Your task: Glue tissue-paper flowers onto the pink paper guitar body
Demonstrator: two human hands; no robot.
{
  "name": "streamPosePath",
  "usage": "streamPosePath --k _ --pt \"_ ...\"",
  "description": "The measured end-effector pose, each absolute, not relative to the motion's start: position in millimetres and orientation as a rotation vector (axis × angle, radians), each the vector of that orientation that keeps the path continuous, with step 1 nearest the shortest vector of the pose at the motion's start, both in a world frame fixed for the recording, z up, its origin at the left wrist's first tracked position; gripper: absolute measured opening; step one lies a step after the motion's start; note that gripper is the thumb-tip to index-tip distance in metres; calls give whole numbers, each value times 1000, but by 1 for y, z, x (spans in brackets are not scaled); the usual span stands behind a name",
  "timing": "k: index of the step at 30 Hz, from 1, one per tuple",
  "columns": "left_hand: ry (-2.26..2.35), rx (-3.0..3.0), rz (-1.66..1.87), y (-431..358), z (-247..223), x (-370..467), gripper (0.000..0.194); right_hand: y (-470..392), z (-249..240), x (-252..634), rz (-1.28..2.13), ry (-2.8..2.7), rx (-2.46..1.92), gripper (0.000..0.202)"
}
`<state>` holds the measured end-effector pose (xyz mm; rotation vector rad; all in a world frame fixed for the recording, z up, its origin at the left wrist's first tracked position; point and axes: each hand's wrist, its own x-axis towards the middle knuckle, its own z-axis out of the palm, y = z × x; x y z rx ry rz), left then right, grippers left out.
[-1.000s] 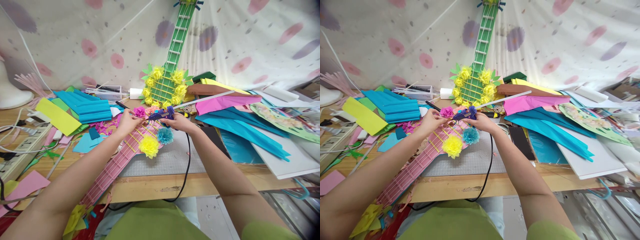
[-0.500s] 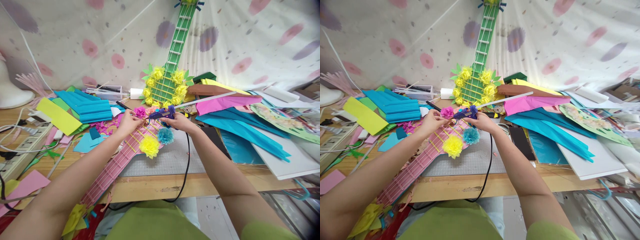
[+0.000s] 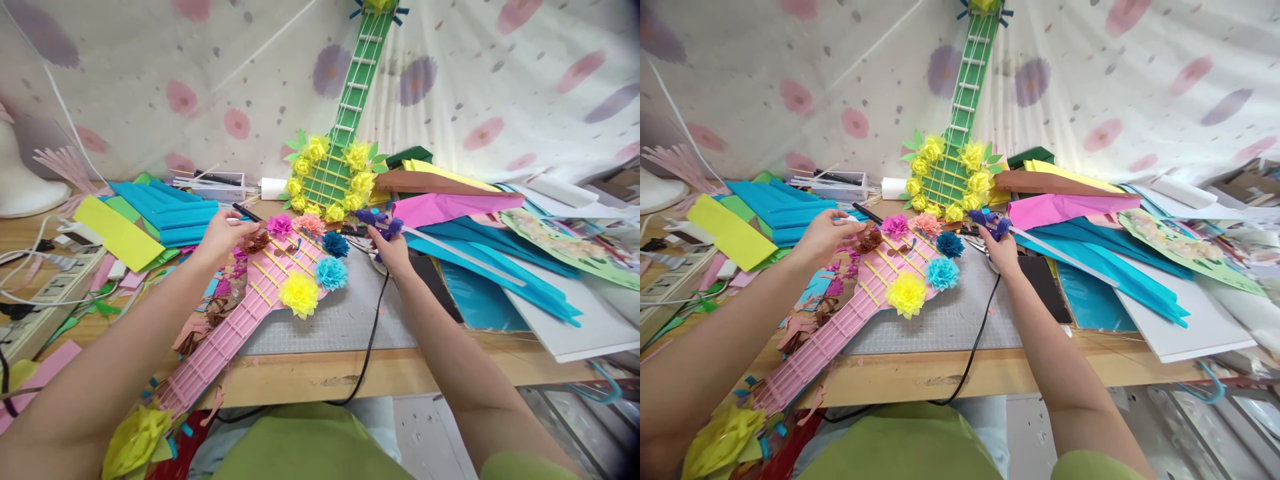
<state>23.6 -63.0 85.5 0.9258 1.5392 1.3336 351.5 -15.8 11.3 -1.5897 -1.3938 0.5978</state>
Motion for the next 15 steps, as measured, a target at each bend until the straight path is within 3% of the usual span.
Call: streamPosePath --k 6,15 --pt "1621 949 1307 -73 95 10 40 -12 -28 345 541 -1608 -1784 52" --pt "1650 849 1263 -76 77 -13 39 -16 -28 340 235 -1800 -1880 45"
